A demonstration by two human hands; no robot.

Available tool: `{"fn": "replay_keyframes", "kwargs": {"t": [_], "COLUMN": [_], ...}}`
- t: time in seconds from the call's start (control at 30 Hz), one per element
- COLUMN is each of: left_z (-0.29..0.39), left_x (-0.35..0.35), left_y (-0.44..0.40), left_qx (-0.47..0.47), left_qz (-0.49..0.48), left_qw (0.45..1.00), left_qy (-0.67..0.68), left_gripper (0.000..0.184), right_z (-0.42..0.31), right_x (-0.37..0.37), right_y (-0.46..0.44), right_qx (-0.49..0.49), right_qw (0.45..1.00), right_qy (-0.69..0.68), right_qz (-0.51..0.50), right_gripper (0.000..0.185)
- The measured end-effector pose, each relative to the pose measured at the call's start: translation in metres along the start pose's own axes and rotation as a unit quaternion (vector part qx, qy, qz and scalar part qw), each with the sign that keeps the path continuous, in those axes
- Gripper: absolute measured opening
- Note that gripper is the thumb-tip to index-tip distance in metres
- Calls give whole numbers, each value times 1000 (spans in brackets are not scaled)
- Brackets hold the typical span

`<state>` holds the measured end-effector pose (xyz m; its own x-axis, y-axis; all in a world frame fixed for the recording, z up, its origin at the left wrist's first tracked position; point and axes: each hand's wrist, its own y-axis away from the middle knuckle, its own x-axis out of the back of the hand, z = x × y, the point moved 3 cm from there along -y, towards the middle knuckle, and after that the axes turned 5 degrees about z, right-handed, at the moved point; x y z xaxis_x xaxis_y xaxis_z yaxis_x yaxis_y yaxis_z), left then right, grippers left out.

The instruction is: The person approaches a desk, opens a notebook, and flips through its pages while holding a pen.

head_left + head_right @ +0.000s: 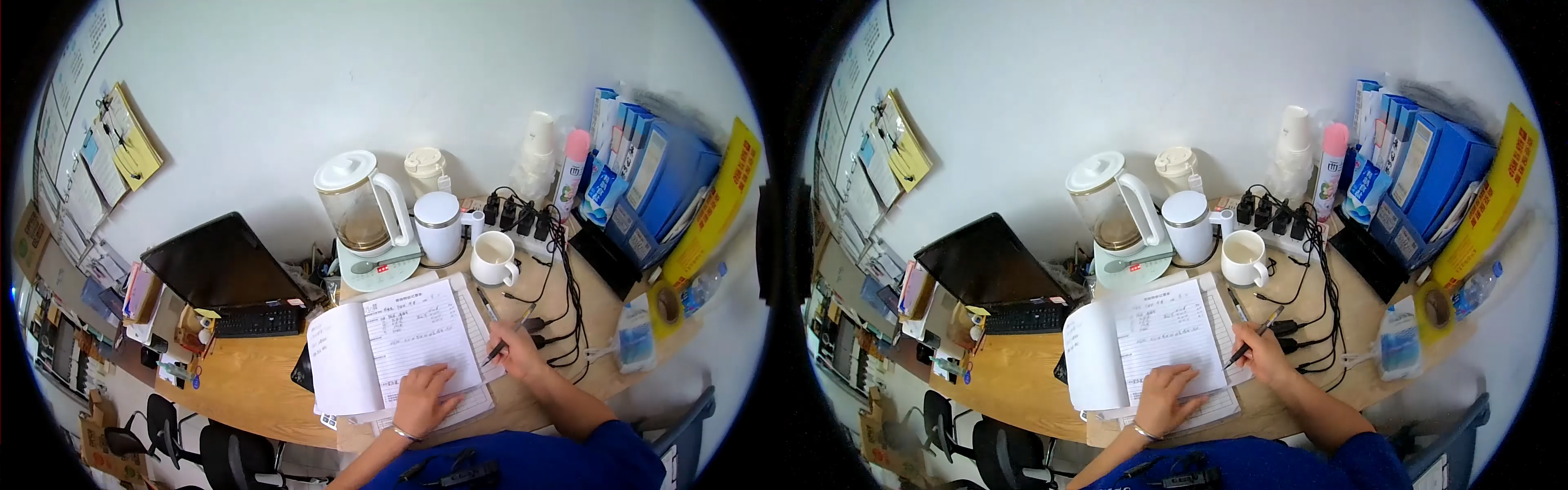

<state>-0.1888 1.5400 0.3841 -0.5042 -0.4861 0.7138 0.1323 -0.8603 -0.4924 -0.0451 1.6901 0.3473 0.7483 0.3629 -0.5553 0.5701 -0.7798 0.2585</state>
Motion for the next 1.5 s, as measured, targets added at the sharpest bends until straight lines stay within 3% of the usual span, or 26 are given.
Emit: {"fn": "replay_keyframes", "kwargs": {"t": [0.07, 0.37, 0.7, 1.0, 1.17, 1.37, 1.47, 1.5], "left_z": [1, -6, -7, -12, -17, -18, -19, -17], "left_x": [-10, -15, -16, -13, -14, -13, -12, -11], "left_y": [0, 0, 1, 4, 8, 8, 6, 5], "left_qx": [-15, 40, 37, 52, 41, 36, 67, 65], "left_qz": [-54, -50, -29, -12, 36, 54, 69, 67], "left_qw": [997, 997, 995, 998, 999, 998, 994, 994], "left_qy": [-52, -38, -82, -40, -2, 26, 51, 55], "left_gripper": [60, 68, 74, 62, 32, 12, 8, 8], "right_z": [-2, -5, -7, -7, -5, -3, 0, 0], "right_x": [-3, -7, -8, -10, -10, -8, -17, -17], "right_y": [2, 4, 6, 7, 5, 7, 12, 14], "right_qx": [-1, 22, 20, 18, 9, -2, -24, -22], "right_qw": [1000, 1000, 999, 1000, 1000, 999, 978, 979], "right_qy": [-8, 8, 20, 1, 11, 5, 9, 10], "right_qz": [4, -18, -20, -11, -28, -35, -209, -205], "right_gripper": [35, 37, 36, 33, 34, 33, 29, 29]}}
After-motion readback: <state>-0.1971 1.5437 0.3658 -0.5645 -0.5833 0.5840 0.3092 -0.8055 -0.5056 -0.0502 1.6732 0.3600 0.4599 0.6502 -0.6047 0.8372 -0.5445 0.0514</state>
